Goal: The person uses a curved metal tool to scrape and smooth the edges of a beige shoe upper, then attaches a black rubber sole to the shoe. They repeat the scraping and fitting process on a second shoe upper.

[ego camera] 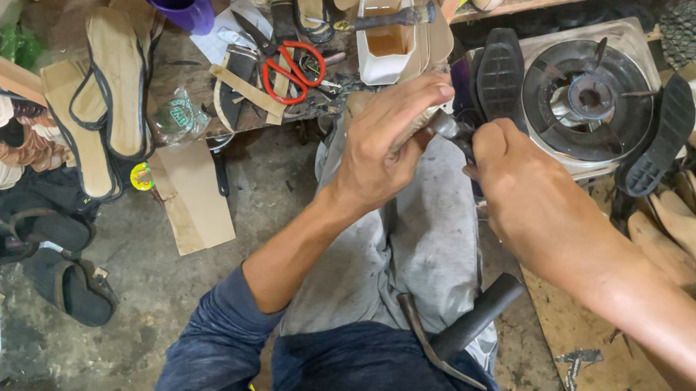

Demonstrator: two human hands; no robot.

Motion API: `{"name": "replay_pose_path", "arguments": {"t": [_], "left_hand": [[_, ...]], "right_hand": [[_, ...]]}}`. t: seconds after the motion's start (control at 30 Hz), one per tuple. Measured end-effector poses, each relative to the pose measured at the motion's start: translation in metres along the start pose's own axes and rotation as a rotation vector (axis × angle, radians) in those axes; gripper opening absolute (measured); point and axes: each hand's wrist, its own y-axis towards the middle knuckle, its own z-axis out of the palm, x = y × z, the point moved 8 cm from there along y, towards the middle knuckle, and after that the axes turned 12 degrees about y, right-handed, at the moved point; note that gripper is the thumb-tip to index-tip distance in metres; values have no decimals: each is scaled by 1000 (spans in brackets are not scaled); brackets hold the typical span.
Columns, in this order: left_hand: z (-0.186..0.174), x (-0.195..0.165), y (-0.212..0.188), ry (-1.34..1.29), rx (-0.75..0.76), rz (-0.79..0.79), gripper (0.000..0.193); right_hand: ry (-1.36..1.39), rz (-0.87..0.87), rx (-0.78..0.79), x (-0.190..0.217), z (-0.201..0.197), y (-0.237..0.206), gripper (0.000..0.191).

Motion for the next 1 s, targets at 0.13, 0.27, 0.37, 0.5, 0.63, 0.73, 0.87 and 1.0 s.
{"name": "replay_pose_path", "arguments": {"t": [0.13, 0.27, 0.37, 0.5, 0.63, 0.73, 0.87, 1.0], "left_hand": [[-4, 3, -1, -6, -8, -19, 60], [-5, 3, -2, 18, 3, -46, 61], [-7, 2, -1, 2, -3, -52, 62], [-9, 5, -3, -48, -10, -64, 60], [-7, 8, -9, -41, 11, -73, 60], [-4, 12, -9, -64, 12, -86, 59], [-6, 10, -5, -62, 32, -51, 60], [-12, -4, -3, -114, 104, 17, 64]], "right_hand": [[-5, -30, -63, 7, 1, 0, 14], [-221, -174, -132, 25, -2, 0, 22], [-361, -146, -74, 25, 1, 4, 18], [-203, -64, -41, 17, 1, 6, 17], [-185, -8, -50, 11, 7, 6, 26], [-194, -27, -106, 8, 12, 8, 26], [-202, -35, -158, -1, 19, 8, 24], [-211, -85, -187, -3, 25, -3, 19]]}}
